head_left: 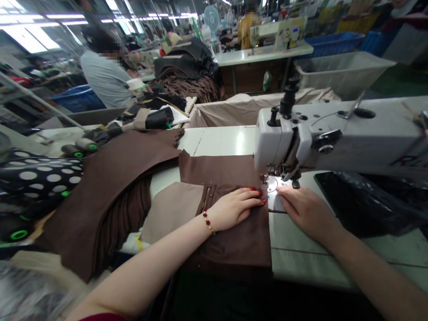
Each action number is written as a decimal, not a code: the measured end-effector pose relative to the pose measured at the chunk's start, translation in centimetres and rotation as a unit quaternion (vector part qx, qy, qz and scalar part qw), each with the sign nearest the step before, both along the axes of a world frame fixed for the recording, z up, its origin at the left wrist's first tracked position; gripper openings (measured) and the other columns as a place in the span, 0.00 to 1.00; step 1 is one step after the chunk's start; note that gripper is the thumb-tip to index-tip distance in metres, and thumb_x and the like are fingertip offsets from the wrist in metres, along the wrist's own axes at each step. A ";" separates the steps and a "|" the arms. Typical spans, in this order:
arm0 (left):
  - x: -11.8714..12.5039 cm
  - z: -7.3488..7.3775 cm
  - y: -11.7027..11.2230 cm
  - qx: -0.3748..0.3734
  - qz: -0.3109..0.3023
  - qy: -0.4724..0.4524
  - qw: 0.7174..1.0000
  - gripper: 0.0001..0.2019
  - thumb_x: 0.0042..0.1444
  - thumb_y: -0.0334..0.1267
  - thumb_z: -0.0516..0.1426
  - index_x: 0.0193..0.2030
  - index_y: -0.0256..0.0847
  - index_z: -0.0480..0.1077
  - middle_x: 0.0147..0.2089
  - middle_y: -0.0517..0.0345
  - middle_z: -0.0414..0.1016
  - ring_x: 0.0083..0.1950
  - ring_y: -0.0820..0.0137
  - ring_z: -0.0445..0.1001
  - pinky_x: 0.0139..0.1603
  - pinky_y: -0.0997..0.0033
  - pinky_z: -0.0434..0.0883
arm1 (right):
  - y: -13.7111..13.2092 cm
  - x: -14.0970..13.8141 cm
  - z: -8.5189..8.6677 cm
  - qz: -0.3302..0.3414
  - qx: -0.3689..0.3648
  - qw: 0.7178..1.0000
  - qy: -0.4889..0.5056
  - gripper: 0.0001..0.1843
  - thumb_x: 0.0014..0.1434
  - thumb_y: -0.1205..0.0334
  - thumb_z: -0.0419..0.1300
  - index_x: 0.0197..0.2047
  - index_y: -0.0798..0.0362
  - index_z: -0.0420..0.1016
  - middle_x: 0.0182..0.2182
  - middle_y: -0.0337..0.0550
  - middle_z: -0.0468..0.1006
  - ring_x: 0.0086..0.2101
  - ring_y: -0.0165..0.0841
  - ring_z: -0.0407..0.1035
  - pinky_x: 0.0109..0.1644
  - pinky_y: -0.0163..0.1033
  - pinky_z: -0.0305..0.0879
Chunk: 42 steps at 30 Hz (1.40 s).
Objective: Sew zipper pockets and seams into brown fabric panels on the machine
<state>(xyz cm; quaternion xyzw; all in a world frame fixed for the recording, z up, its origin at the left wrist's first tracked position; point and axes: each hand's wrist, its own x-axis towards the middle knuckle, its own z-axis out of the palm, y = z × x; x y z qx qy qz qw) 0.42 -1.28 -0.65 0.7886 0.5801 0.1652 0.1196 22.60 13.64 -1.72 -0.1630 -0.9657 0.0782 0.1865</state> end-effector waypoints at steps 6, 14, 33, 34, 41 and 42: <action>-0.3 0.0 0.8 0.003 0.002 0.004 1.000 0.20 0.66 0.32 0.50 0.63 0.48 0.65 0.67 0.57 0.63 0.68 0.65 0.59 0.71 0.58 0.57 | -0.3 -0.1 -0.7 -0.023 0.055 0.998 -0.001 0.20 0.67 0.60 0.51 0.60 0.54 0.69 0.48 0.50 0.78 0.46 0.43 0.70 0.52 0.48 0.65; -0.8 -0.1 2.0 0.016 0.008 0.006 1.000 0.20 0.66 0.32 0.50 0.63 0.48 0.66 0.67 0.56 0.64 0.67 0.66 0.61 0.71 0.60 0.59 | 0.1 -0.3 -1.8 -0.032 0.029 0.999 -0.018 0.27 0.66 0.56 0.52 0.67 0.52 0.60 0.56 0.51 0.73 0.52 0.43 0.68 0.56 0.50 0.65; -1.2 -0.1 2.2 0.011 -0.005 0.017 1.000 0.18 0.67 0.34 0.49 0.62 0.46 0.66 0.67 0.57 0.64 0.67 0.65 0.60 0.72 0.61 0.56 | 0.2 -0.5 -2.0 -0.038 0.040 0.998 -0.024 0.27 0.66 0.55 0.52 0.67 0.51 0.60 0.53 0.51 0.74 0.49 0.44 0.67 0.54 0.50 0.66; -1.3 -0.2 2.3 0.011 -0.004 0.016 1.000 0.19 0.67 0.34 0.49 0.62 0.46 0.66 0.67 0.57 0.64 0.67 0.65 0.60 0.71 0.61 0.57 | 0.1 -0.5 -1.9 -0.039 0.042 0.998 -0.024 0.27 0.66 0.55 0.52 0.67 0.51 0.60 0.52 0.50 0.74 0.49 0.44 0.67 0.54 0.50 0.66; -1.0 -0.1 2.1 0.009 -0.004 0.007 1.000 0.19 0.66 0.33 0.50 0.62 0.48 0.66 0.67 0.59 0.64 0.67 0.64 0.60 0.71 0.59 0.58 | -0.2 -0.3 -1.7 -0.048 0.037 0.997 -0.037 0.28 0.67 0.54 0.52 0.68 0.50 0.59 0.51 0.49 0.74 0.49 0.44 0.67 0.53 0.49 0.66; -0.9 0.0 2.1 0.005 -0.004 0.006 1.000 0.19 0.66 0.33 0.50 0.62 0.48 0.66 0.67 0.60 0.64 0.67 0.65 0.60 0.71 0.59 0.58 | -0.2 -0.3 -1.7 -0.046 0.033 0.998 -0.035 0.28 0.67 0.55 0.52 0.68 0.50 0.59 0.51 0.50 0.74 0.49 0.43 0.67 0.53 0.49 0.66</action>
